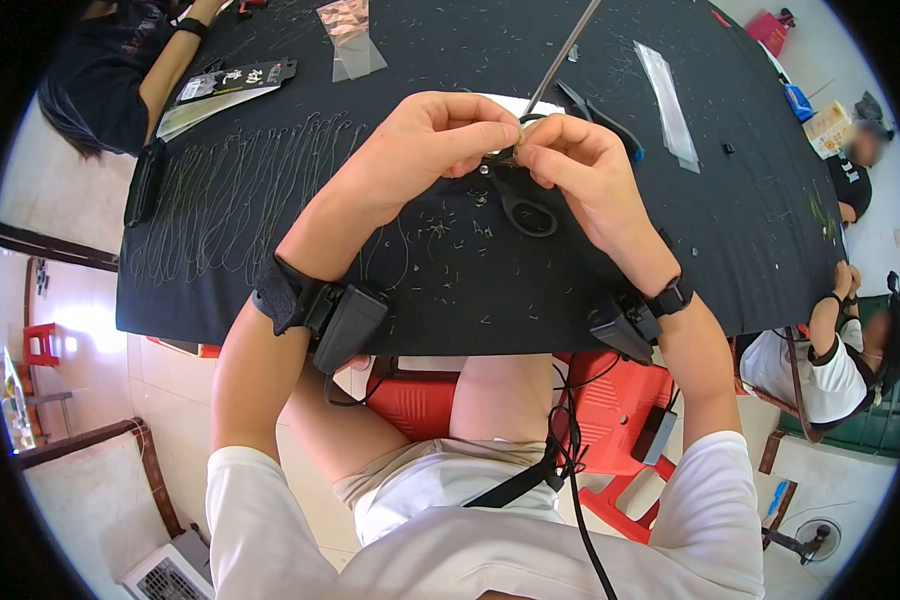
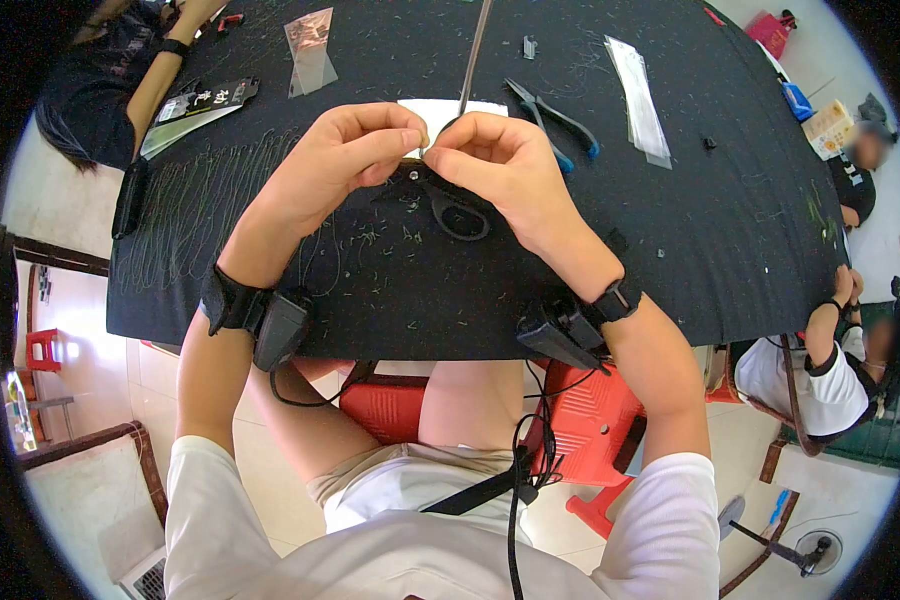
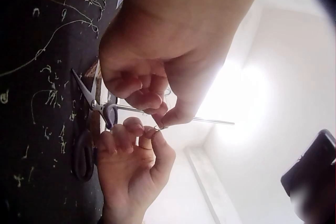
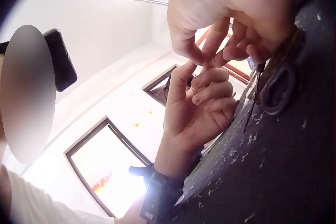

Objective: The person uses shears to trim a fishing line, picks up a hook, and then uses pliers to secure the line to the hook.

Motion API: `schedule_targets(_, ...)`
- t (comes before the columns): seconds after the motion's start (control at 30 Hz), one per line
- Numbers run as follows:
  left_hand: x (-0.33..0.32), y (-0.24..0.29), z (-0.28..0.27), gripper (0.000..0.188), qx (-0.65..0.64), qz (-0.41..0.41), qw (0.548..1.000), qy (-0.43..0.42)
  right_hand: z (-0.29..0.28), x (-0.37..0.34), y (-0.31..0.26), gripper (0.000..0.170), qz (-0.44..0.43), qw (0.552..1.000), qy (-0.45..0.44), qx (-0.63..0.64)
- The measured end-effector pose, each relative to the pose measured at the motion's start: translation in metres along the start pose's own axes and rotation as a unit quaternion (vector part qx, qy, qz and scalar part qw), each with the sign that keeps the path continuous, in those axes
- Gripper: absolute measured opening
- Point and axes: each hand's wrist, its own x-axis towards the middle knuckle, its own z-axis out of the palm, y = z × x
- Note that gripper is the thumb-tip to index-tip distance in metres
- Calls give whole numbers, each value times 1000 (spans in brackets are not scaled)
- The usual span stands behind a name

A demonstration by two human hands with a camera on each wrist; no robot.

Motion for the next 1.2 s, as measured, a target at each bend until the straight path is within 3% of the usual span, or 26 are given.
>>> schedule_targets(1.2, 0, 0, 0, 15, -13, 10, 1000, 0, 0, 0, -2, 13, 11, 1000, -21, -8)
